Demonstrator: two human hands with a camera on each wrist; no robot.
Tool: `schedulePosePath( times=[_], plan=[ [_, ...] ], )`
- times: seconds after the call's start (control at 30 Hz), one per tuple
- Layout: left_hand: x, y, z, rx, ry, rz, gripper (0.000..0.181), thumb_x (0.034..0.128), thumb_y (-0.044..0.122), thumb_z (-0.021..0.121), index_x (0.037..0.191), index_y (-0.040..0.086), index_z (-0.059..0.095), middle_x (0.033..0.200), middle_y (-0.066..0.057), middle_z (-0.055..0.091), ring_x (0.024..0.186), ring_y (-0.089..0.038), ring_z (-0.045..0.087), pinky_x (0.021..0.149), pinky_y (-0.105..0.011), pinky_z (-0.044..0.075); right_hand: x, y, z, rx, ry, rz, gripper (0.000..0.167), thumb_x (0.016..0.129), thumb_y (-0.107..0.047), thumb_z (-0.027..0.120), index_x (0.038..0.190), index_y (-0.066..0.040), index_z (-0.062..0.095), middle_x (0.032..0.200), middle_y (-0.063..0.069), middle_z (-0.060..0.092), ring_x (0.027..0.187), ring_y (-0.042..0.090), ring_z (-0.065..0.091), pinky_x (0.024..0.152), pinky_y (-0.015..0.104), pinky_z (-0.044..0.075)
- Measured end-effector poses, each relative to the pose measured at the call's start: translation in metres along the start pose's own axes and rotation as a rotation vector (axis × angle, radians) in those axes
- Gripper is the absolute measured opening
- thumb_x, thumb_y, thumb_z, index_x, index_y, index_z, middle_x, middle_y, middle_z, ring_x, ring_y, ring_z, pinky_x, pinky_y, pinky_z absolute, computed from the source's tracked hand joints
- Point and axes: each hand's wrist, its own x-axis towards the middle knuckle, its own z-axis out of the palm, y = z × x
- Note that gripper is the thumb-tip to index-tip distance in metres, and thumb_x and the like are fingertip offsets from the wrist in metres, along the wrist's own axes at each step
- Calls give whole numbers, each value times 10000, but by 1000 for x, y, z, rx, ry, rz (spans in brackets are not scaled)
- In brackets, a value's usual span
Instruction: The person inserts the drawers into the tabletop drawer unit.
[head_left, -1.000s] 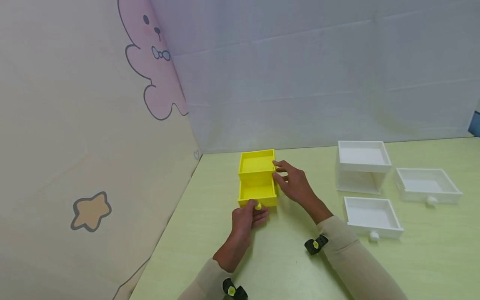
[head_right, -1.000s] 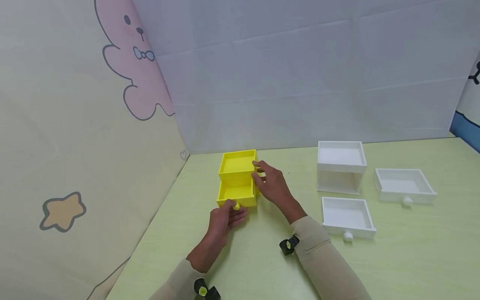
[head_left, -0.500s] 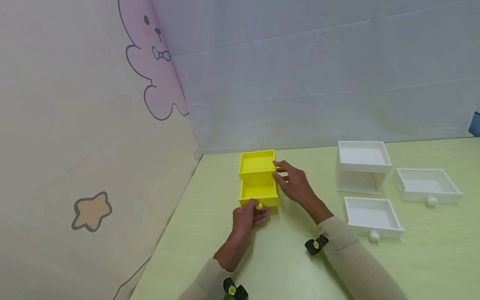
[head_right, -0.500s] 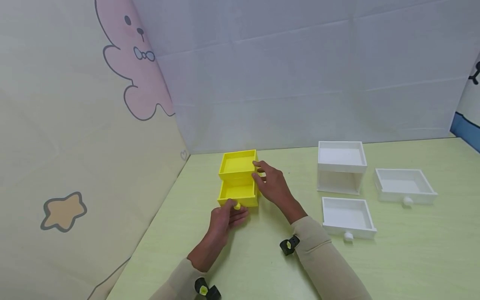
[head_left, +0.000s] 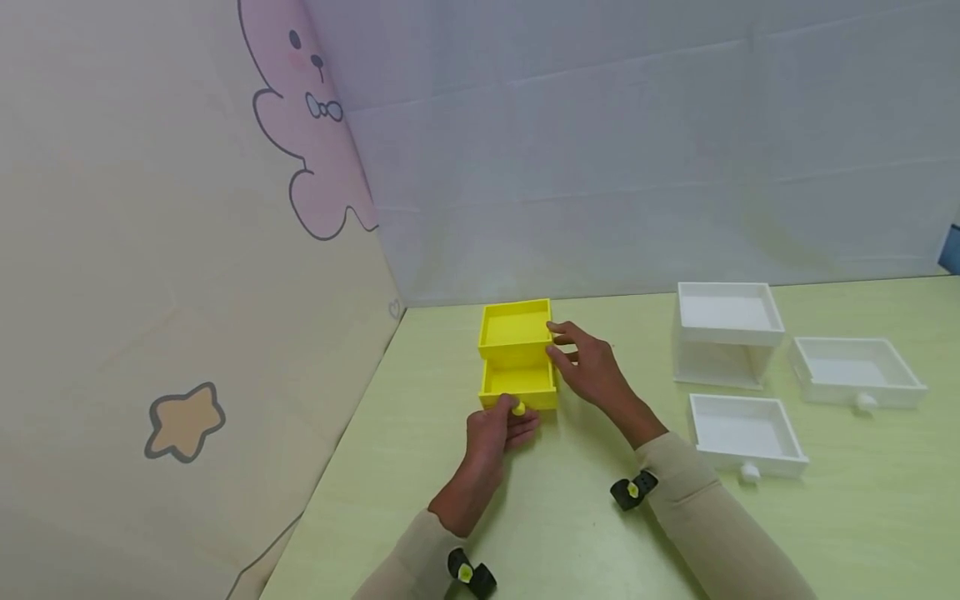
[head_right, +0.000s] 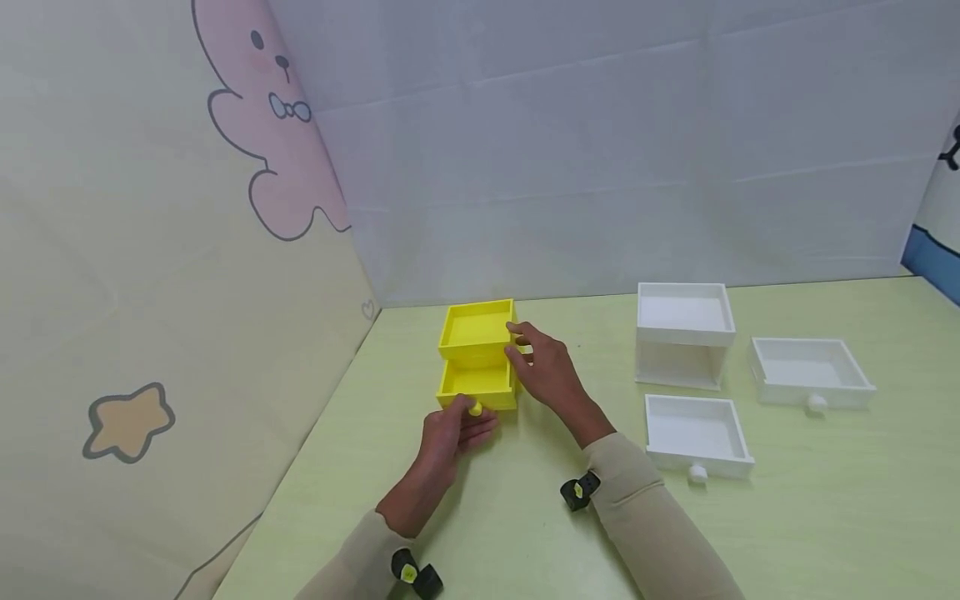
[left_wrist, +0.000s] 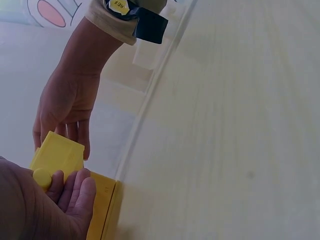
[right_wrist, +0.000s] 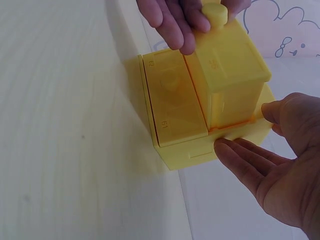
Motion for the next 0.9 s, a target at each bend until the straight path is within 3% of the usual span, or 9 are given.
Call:
schedulePosePath(
  times=[0.23,0.3,0.4,0.53,0.9],
  plan=[
    [7,2,0,-2,-10,-10,375,892,259,592,990,-86,702,930,-194,743,894,-299,736,787,-377,574,0,2,2,0,-7,6,420,1014,-198,586,1417,-107,512,1303,218,616,991,392,692,814,509,559],
    [1,10,1,1,-20,-11,379,902,235,577,1006,-111,692,956,-221,734,929,-326,725,822,-402,562,0,2,2,2,-5,8,418,1013,-199,587,1415,-113,515,1303,217,616,990,390,693,813,507,560],
    [3,10,3,-3,-18,-10,371,894,233,577,992,-107,690,943,-219,736,923,-325,727,819,-400,563,0,1,1,3,0,11,418,1012,-202,587,1414,-111,516,1299,216,619,990,390,693,816,507,559],
    [13,0,3,-18,-15,-4,370,879,261,596,979,-83,693,916,-194,743,889,-301,737,780,-379,576,0,1,0,-2,7,13,417,1008,-194,594,1408,-104,521,1290,216,625,986,389,694,816,507,559],
    [15,1,4,-14,-9,-5,400,881,270,592,1017,-90,701,940,-192,743,909,-303,733,786,-372,575,1,2,1,-4,15,-14,410,1002,-174,606,1396,-90,528,1284,228,626,965,382,703,810,503,562]
  ],
)
